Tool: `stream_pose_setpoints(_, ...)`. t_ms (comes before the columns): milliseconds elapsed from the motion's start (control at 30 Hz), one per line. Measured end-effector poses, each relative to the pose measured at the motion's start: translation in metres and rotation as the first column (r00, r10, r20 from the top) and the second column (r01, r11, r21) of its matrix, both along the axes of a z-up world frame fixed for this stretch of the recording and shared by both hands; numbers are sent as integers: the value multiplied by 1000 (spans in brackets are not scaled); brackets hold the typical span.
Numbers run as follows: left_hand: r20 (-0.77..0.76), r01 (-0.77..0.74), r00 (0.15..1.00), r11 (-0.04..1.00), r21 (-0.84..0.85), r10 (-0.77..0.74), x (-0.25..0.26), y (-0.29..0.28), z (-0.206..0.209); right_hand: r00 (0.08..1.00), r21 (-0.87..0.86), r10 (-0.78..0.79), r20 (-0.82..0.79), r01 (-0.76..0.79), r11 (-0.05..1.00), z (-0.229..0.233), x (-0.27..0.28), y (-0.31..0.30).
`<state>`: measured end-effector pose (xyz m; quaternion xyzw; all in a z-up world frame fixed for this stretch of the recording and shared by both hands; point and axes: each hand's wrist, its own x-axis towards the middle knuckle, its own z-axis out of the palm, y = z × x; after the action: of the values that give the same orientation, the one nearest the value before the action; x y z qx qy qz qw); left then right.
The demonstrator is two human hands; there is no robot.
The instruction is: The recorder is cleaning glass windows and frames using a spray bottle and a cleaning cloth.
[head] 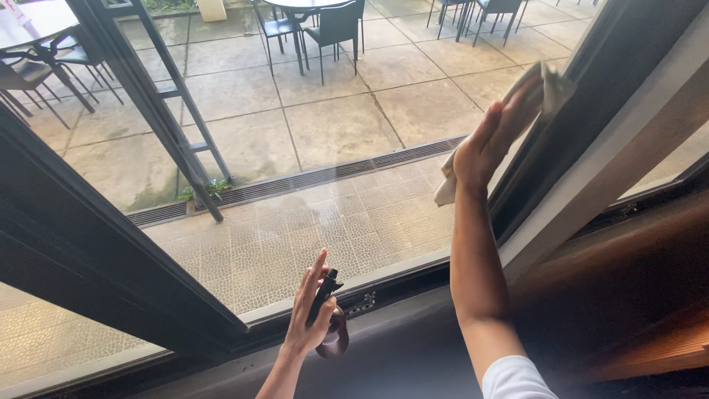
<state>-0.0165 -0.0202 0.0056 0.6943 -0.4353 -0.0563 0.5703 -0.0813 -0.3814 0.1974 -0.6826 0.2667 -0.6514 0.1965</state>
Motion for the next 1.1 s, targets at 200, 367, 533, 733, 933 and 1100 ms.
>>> stream_pose_setpoints(200,-1,-10,1000,1000,-15,10,4,3,1,976,-21,207,72,-206,978,51,32,45)
stream_pose_setpoints(367,18,-43,999,998,-50,44,12,13,-14,976,-498,-60,-211,-54,866,21,75,87)
stream_pose_setpoints(533,6,-102,995,993,-66,103,15,30,1,965,-611,75,-251,-218,761,-13,85,164)
stream_pose_setpoints(733,80,-163,982,984,-67,168,24,50,4,976,-667,54,-209,-183,722,35,94,215)
stream_pose_setpoints(933,31,-173,984,980,-100,177,31,67,2,929,-722,129,-348,-353,595,18,125,259)
stream_pose_setpoints(1100,148,-145,973,970,-197,175,34,83,-17,788,-722,119,-604,-604,336,-74,136,276)
